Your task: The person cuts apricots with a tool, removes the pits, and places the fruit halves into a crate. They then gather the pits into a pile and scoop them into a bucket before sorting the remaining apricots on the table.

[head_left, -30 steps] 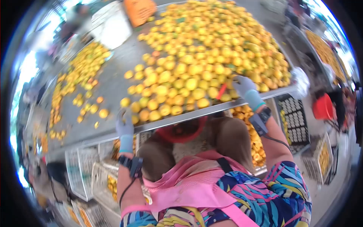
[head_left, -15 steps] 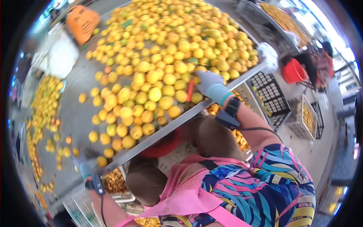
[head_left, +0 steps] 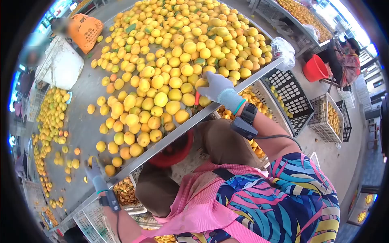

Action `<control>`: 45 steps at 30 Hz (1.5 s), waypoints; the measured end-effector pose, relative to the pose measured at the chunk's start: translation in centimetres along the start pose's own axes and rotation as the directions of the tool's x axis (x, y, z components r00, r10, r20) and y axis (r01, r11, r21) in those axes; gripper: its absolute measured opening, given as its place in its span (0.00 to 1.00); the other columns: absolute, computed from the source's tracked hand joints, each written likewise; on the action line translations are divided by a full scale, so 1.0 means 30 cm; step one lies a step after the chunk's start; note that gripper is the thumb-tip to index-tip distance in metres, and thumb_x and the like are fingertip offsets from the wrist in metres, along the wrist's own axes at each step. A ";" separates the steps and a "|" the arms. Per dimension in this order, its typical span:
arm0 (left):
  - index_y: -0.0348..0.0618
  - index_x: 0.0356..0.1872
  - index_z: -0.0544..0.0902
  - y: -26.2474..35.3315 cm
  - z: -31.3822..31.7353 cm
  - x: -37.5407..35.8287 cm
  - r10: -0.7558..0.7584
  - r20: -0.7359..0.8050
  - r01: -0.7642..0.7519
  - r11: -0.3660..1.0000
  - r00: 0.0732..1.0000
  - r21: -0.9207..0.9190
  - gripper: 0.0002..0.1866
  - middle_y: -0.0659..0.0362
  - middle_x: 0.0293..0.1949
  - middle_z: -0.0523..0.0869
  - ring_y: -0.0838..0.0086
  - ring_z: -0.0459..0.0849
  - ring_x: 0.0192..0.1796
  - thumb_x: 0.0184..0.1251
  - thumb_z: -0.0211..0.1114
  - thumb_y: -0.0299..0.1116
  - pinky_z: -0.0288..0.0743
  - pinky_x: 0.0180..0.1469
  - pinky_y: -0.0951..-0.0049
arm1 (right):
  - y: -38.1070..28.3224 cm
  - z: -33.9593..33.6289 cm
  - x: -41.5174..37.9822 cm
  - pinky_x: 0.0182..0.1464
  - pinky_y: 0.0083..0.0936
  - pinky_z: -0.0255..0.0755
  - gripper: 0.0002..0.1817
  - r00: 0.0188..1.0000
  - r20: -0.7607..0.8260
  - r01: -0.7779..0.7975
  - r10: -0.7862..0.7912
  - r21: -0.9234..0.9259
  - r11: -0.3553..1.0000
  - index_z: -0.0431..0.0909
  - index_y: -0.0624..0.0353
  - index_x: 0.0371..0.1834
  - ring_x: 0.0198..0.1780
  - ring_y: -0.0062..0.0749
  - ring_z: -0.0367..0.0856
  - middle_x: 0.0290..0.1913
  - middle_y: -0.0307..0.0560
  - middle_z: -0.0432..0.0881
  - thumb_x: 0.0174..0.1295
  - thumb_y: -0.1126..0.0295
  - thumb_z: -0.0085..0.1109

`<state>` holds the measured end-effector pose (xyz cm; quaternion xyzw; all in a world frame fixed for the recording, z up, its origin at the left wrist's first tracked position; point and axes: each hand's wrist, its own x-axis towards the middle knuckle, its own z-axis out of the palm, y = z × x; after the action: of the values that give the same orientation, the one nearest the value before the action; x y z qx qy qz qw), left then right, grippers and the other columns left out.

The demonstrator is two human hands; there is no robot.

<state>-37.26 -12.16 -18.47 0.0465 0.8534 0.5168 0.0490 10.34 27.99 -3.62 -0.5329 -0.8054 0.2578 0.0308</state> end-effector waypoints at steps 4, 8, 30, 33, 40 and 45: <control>0.39 0.58 0.75 0.245 0.077 -0.332 0.004 0.166 0.002 0.999 0.986 -0.034 0.24 0.57 0.43 0.83 0.74 0.79 0.42 0.66 0.65 0.42 0.75 0.45 0.74 | -0.018 0.058 0.000 0.45 0.34 0.74 0.30 0.985 -0.047 0.170 -0.164 0.207 0.963 0.72 0.55 0.57 0.41 0.43 0.83 0.39 0.52 0.83 0.55 0.50 0.62; 0.37 0.57 0.75 0.237 0.162 -0.481 0.277 0.219 -0.237 0.952 0.936 -0.192 0.25 0.58 0.45 0.82 0.76 0.79 0.43 0.65 0.66 0.42 0.76 0.46 0.75 | -0.069 0.014 -0.033 0.46 0.34 0.74 0.26 0.993 0.086 0.044 -0.080 0.358 0.933 0.76 0.53 0.54 0.42 0.42 0.82 0.41 0.52 0.82 0.57 0.50 0.60; 0.39 0.64 0.65 0.472 0.260 -1.004 0.239 0.644 0.625 0.157 0.727 -0.765 0.27 0.57 0.61 0.73 0.63 0.70 0.66 0.70 0.59 0.41 0.71 0.64 0.65 | -0.093 0.160 0.086 0.43 0.40 0.77 0.23 0.981 -0.082 -0.179 0.177 -0.008 0.984 0.68 0.60 0.53 0.45 0.48 0.85 0.42 0.53 0.85 0.55 0.64 0.59; 0.42 0.63 0.66 0.465 0.264 -1.004 0.199 0.689 0.679 0.122 0.697 -0.724 0.27 0.59 0.60 0.74 0.65 0.72 0.64 0.70 0.59 0.45 0.75 0.58 0.69 | -0.079 0.186 0.108 0.47 0.42 0.76 0.24 0.976 -0.160 -0.172 0.149 -0.142 0.975 0.68 0.61 0.54 0.48 0.49 0.84 0.45 0.56 0.84 0.55 0.64 0.59; 0.46 0.58 0.71 0.422 0.278 -1.008 0.131 0.716 0.692 0.186 0.686 -0.697 0.24 0.59 0.55 0.79 0.69 0.78 0.54 0.67 0.62 0.47 0.75 0.52 0.69 | -0.077 0.198 0.125 0.44 0.37 0.77 0.23 0.956 -0.245 -0.190 0.162 -0.095 0.977 0.70 0.58 0.52 0.46 0.47 0.85 0.43 0.53 0.85 0.54 0.63 0.63; 0.43 0.60 0.70 0.388 0.269 -0.994 0.148 0.706 0.700 0.097 0.693 -0.707 0.24 0.57 0.56 0.77 0.66 0.75 0.60 0.67 0.64 0.40 0.76 0.55 0.68 | -0.076 0.200 0.125 0.44 0.36 0.77 0.22 0.947 -0.260 -0.219 0.188 -0.097 0.971 0.71 0.57 0.52 0.45 0.45 0.85 0.42 0.52 0.85 0.55 0.63 0.62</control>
<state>-6.33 -3.58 -10.82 -0.0067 0.2283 0.8617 0.4532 4.87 28.31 -8.63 -0.6423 -0.7502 0.1397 0.0716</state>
